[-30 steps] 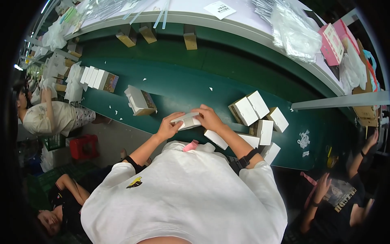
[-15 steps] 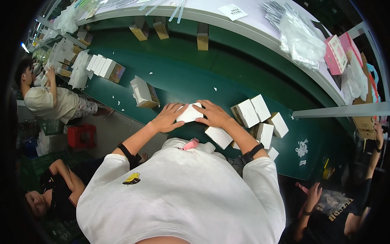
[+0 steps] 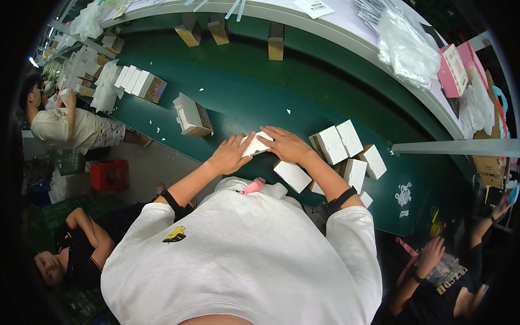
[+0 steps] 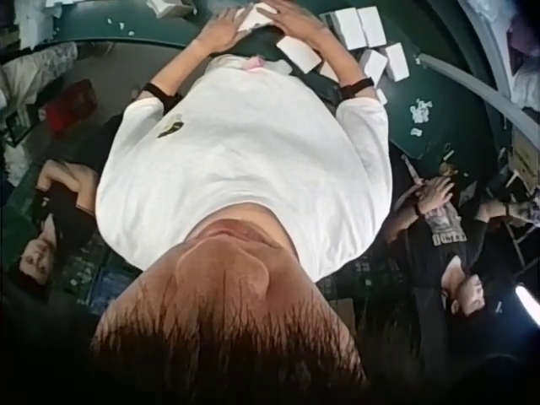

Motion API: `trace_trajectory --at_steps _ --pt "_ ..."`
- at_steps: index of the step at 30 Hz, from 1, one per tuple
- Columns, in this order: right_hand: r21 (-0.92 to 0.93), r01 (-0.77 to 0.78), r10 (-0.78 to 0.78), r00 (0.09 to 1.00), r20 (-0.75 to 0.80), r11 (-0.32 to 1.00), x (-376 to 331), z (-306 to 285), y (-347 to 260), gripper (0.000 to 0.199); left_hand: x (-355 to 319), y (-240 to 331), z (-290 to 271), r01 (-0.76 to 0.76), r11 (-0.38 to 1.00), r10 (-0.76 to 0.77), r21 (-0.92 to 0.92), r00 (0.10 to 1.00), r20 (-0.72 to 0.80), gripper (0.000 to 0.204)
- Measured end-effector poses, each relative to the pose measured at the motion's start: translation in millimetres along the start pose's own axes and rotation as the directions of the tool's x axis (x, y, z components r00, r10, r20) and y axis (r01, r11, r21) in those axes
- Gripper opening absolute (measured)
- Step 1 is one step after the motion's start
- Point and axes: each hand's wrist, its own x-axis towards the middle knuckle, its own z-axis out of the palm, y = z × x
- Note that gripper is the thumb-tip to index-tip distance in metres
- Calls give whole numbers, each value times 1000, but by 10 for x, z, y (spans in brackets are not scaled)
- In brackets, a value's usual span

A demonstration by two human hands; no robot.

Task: The person folds a white box by hand, inserts a white rectangular item, and closes the lid. They repeat this process multiple times, moving the completed boxes into a pile on the green table.

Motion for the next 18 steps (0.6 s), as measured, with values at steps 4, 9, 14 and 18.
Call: trace_trajectory --at_steps 4,9,14,18 --pt "-124 13 -14 1000 -11 992 -32 -36 -86 55 1 151 -46 53 991 -58 123 997 41 78" --pt "-150 14 -14 1000 -2 989 -41 -93 -128 56 17 187 -5 83 959 -99 270 994 46 80" --pt "-76 18 -14 998 58 997 -58 -48 -88 58 9 207 23 8 921 -23 390 999 33 81" --pt "-155 33 -28 999 32 987 -140 -54 -147 58 38 386 192 24 838 -53 545 998 39 84"
